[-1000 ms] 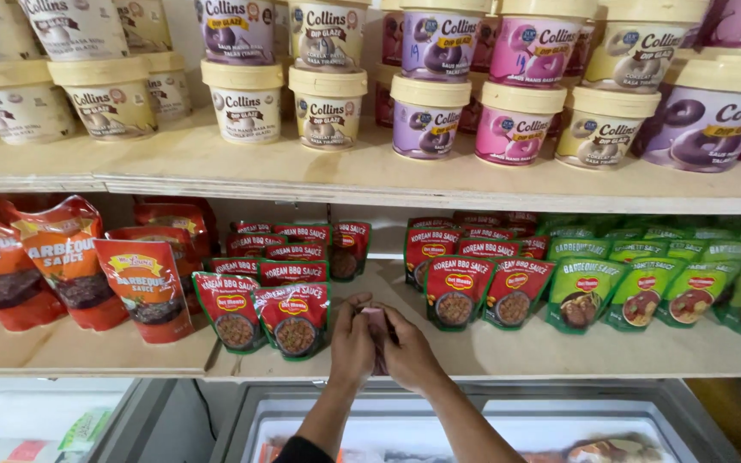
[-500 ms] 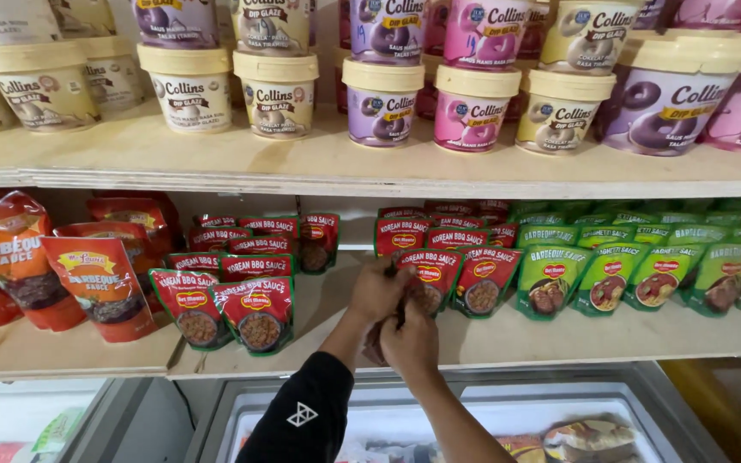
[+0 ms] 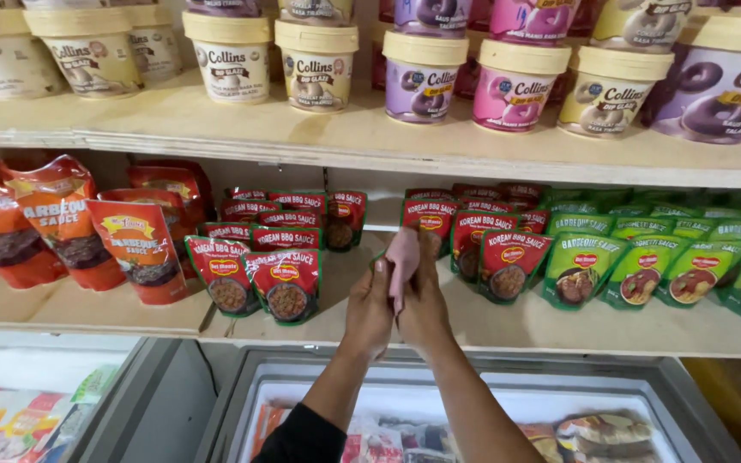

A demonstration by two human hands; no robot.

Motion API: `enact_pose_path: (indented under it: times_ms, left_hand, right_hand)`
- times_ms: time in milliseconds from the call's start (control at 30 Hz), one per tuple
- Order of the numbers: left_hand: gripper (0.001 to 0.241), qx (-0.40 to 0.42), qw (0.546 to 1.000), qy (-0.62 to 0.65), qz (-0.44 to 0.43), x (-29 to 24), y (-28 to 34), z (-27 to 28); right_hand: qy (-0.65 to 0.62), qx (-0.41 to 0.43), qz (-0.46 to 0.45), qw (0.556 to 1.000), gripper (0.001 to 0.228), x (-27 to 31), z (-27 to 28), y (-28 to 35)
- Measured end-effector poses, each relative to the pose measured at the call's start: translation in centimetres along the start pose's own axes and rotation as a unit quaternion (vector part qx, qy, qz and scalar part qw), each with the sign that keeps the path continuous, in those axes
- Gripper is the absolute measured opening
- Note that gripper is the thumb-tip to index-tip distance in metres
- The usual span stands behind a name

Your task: Cleaning and organizing various sauce packets and plastic containers on grocery store shelves using a cloth.

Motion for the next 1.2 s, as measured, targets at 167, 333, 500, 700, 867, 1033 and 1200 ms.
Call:
enact_pose_path:
  times_ms: [167, 333, 500, 700, 867, 1033, 1200]
  left_hand:
    - [0.055, 0.035, 0.99, -0.128, -0.055, -2.1, 4.0, -2.9]
    - [0.053, -0.085, 0.994, -0.001, 0.069, -1.8, 2.5, 0.1]
    - [0.056, -0.046, 0.996, 0.059, 0.044, -1.7, 3.1, -1.7]
    - [0.06, -0.036, 0.993, 0.086, -0.073, -5.2, 4.3, -5.0]
    - [0.058, -0.077, 0.984, 0.147, -0.064, -8.4, 2.7, -3.7]
    - [0.05, -0.136, 0.979, 0.144, -0.038, -7.3, 3.1, -3.2]
    - [0.041, -0.094, 0.984, -0.117, -0.099, -7.6, 4.7, -5.8]
  right_hand:
    - [-0.167, 0.028, -0.177, 0.97, 0.046, -5.9, -1.2, 0.5]
    - [-0.097, 0.086, 0.17, 0.977, 0.063, 4.3, 1.5, 4.9]
    - [0.068, 0.011, 0.114, 0.991, 0.06, -2.0, 2.4, 2.0]
    - [0.035, 0.027, 0.156, 0.987, 0.062, 6.2, 4.5, 2.8]
    - [0.08, 0.045, 0.176, 0.98, 0.049, 3.5, 4.9, 7.1]
    - [-0.271, -0.047, -0.156, 0.949, 0.042, -7.2, 6.4, 2.7]
    - [-0.532, 0.187, -0.306, 0.767, 0.072, -1.7, 4.8, 5.2]
Point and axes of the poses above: each hand's wrist, its own y-axis away from the middle knuckle, its own z-axis out of the back of the hand, x = y × z, the point moved 6 cm from there along -y, towards the middle knuckle, and after that the axes turned 5 degrees about -x, right-handed, at the moved point
